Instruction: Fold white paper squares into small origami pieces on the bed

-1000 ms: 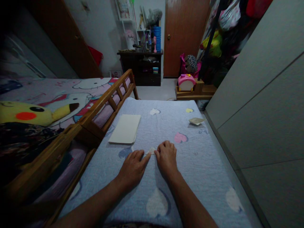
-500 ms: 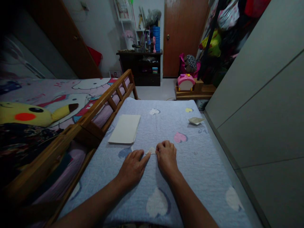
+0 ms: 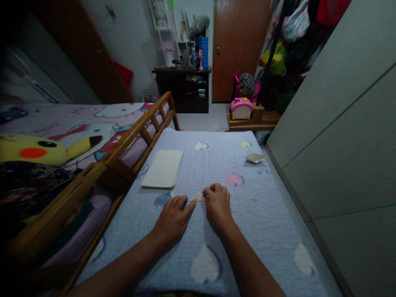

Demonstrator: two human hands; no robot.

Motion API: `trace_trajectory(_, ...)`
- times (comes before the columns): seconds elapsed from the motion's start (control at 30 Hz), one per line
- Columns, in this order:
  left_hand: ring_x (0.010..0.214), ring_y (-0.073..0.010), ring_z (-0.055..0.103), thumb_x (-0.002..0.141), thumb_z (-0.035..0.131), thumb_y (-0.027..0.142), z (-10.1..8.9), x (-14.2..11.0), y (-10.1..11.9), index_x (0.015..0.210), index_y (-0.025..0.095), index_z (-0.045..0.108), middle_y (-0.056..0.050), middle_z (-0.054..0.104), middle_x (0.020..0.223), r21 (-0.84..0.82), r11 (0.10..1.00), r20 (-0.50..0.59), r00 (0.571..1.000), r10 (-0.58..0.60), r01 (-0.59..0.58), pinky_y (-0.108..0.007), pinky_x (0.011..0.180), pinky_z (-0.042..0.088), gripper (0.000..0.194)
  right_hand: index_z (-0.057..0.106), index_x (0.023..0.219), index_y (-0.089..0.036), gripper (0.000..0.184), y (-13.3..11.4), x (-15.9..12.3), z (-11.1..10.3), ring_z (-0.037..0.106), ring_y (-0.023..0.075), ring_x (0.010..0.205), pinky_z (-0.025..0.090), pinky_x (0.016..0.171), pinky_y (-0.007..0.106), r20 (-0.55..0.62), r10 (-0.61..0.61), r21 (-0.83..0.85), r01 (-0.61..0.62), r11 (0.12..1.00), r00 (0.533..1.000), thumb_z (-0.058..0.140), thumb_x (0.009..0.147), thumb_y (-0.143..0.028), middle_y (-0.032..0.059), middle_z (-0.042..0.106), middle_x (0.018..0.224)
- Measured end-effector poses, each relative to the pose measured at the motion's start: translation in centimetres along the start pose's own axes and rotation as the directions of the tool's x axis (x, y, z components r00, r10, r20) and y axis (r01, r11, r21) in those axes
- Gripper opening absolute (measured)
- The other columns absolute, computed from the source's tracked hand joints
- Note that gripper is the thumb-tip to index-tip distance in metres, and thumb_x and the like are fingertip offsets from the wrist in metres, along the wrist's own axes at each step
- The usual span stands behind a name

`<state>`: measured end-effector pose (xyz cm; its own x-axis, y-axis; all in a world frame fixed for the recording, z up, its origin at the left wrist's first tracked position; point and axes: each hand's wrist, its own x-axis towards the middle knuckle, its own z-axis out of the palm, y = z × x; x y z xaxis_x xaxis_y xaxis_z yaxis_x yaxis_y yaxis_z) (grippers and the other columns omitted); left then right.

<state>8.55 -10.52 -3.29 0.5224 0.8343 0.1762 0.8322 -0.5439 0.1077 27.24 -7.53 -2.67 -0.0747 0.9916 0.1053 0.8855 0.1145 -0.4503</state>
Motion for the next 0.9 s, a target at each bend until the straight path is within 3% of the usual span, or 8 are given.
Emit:
trace_trajectory(0.2,0.106,-0.0264,0.050,0.085,0.051,0.008,-0.4,0.1,0.0,0.137,0.026,0.050,-0.010,0.055,0.117,-0.043,0.999,0.014,1.000,-0.021,0.021,-0.044,0.092,0.047,0.054,0.069,0.093,-0.026,0.012,0.0,-0.1,0.1,0.049,0.0231,0.099,0.035,0.088,0.037,-0.013,-0.010,0.008,0.010,1.000,1.000,0.058,0.090,-0.021,0.0052,0.059,0.106)
trace_trajectory(0.43,0.110,-0.0245,0.052,0.088,0.053,0.013,-1.5,0.5,-0.5,0.136,0.020,0.047,-0.009,0.059,0.118,-0.376,0.917,0.005,0.990,-0.140,0.131,-0.043,0.099,0.045,0.049,0.066,0.094,-0.023,0.020,0.7,-0.5,-0.2,0.049,0.0230,0.102,0.035,0.092,0.039,-0.023,-0.073,0.163,0.076,0.984,0.997,0.046,0.096,-0.024,0.0065,0.060,0.105)
trace_trajectory(0.57,0.106,-0.0223,0.058,0.088,0.056,0.017,-2.5,1.8,-0.8,0.125,0.017,0.054,-0.010,0.062,0.115,-0.502,0.840,0.064,0.978,-0.200,0.205,-0.037,0.094,0.049,0.037,0.066,0.096,-0.023,0.022,1.1,-0.5,-0.5,0.050,0.0224,0.102,0.035,0.094,0.039,-0.061,-0.093,0.247,0.105,0.963,0.994,0.043,0.096,-0.023,0.0060,0.060,0.103)
trace_trajectory(0.7,0.097,-0.0192,0.062,0.088,0.055,0.014,-3.3,3.5,-0.8,0.103,0.019,0.066,-0.006,0.063,0.103,-0.513,0.831,0.091,0.977,-0.194,0.213,-0.032,0.087,0.050,0.019,0.066,0.093,-0.022,0.015,1.4,-0.3,-0.5,0.051,0.0227,0.102,0.038,0.094,0.038,-0.094,-0.144,0.284,0.165,0.944,0.985,0.051,0.093,-0.023,0.0063,0.060,0.102)
trace_trajectory(0.9,0.082,-0.0158,0.061,0.086,0.060,0.015,-2.3,4.8,-0.5,0.094,0.019,0.069,-0.003,0.059,0.095,-0.542,0.801,0.076,0.964,-0.254,0.254,-0.028,0.077,0.050,0.012,0.068,0.097,-0.021,0.013,1.4,-0.1,-0.2,0.052,0.0225,0.098,0.041,0.089,0.037,-0.105,-0.211,0.317,0.234,0.919,0.972,0.060,0.089,-0.016,0.0059,0.060,0.097)
